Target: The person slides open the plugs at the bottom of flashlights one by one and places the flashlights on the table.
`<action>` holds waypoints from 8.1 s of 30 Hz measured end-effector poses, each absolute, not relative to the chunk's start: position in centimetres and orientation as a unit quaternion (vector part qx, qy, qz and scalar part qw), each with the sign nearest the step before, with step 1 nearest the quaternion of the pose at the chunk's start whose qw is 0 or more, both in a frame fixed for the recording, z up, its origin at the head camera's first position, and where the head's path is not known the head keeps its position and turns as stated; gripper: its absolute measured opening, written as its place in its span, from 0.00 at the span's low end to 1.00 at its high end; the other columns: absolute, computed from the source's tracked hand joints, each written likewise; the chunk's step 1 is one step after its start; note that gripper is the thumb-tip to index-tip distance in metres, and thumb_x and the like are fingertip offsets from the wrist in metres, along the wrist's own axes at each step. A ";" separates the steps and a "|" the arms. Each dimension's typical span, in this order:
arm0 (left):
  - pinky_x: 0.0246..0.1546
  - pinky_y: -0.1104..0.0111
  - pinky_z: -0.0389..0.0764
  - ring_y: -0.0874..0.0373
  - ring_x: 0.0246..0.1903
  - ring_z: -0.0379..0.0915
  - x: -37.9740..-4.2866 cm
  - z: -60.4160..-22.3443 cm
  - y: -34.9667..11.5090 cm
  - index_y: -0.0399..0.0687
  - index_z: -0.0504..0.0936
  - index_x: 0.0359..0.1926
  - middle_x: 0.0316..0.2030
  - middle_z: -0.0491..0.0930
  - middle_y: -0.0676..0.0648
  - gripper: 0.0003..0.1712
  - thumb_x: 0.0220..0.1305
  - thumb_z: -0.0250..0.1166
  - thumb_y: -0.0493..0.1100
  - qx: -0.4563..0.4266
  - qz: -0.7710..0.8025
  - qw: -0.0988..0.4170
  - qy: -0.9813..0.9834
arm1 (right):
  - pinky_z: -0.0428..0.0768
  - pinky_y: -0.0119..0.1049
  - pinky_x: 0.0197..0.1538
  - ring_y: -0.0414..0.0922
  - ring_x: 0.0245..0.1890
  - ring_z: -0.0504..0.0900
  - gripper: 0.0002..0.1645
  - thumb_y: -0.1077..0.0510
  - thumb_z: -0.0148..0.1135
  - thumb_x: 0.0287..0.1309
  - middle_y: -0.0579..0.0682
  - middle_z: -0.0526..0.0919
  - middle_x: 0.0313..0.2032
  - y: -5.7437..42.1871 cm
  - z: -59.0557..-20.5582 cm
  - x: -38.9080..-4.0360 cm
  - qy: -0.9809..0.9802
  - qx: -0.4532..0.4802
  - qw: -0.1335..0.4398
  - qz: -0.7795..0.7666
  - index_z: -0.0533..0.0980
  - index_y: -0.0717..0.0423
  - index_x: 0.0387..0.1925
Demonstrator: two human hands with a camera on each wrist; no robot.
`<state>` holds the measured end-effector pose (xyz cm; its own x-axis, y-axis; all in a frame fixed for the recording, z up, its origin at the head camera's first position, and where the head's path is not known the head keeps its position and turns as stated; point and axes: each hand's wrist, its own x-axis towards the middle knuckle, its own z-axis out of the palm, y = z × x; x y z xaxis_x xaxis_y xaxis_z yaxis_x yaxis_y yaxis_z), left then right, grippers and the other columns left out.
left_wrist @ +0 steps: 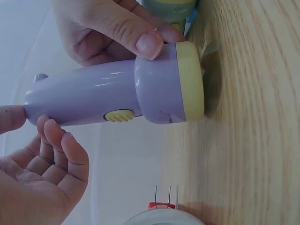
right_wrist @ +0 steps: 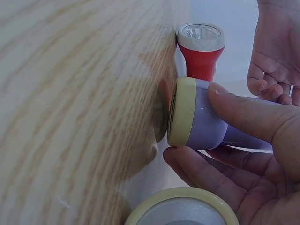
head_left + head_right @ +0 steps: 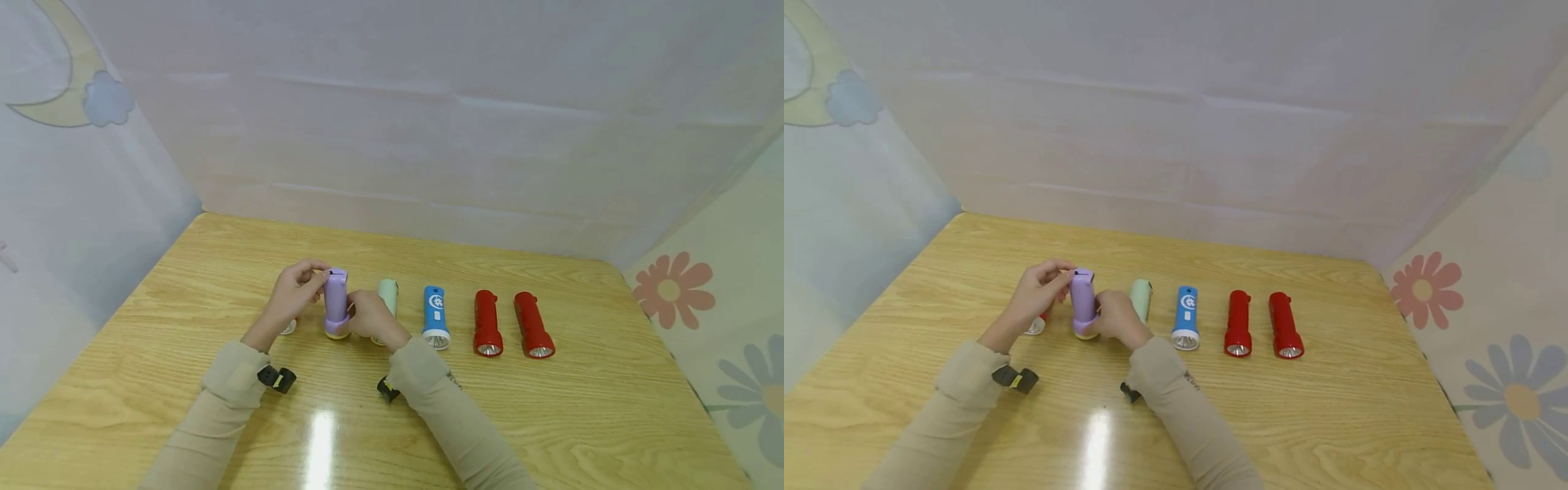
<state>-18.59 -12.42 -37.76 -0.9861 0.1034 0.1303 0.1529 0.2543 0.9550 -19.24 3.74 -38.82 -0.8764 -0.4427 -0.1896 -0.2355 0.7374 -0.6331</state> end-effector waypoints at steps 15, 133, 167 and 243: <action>0.25 0.62 0.76 0.51 0.22 0.71 -18.3 -37.8 -12.3 0.34 0.76 0.44 0.22 0.74 0.41 0.13 0.65 0.55 0.40 -0.095 -0.599 0.010 -0.795 | 0.73 0.29 0.30 0.39 0.25 0.75 0.20 0.59 0.74 0.39 0.51 0.82 0.29 4.2 -38.9 -19.4 0.916 -0.200 0.161 -0.308 0.79 0.64 0.36; 0.17 0.75 0.64 0.63 0.14 0.60 -15.8 -34.9 -11.4 0.26 0.77 0.35 0.15 0.67 0.40 0.07 0.60 0.57 0.30 -0.111 -0.627 0.006 -0.771 | 0.76 0.31 0.35 0.43 0.31 0.79 0.26 0.56 0.75 0.38 0.54 0.81 0.33 3.5 -39.2 -18.6 0.936 -0.237 0.116 -0.233 0.75 0.65 0.39; 0.14 0.73 0.61 0.63 0.12 0.58 -17.3 -37.4 -11.9 0.32 0.79 0.36 0.13 0.66 0.47 0.08 0.59 0.62 0.36 -0.111 -0.640 0.003 -0.760 | 0.76 0.32 0.38 0.44 0.33 0.79 0.27 0.56 0.75 0.39 0.54 0.81 0.34 3.4 -38.9 -18.4 0.938 -0.230 0.120 -0.231 0.75 0.64 0.41; 0.11 0.74 0.58 0.63 0.09 0.57 -18.1 -37.0 -12.2 0.31 0.76 0.32 0.10 0.65 0.50 0.08 0.58 0.62 0.36 -0.106 -0.630 -0.042 -0.768 | 0.75 0.32 0.39 0.45 0.34 0.78 0.26 0.56 0.75 0.38 0.53 0.81 0.35 3.3 -38.9 -18.4 0.941 -0.241 0.106 -0.214 0.76 0.63 0.41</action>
<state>-18.07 -12.19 -37.05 -0.9740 0.2160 0.0687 0.1098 0.1842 0.9767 -18.41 3.26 -38.91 -0.8615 -0.4983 -0.0973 -0.4072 0.7926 -0.4539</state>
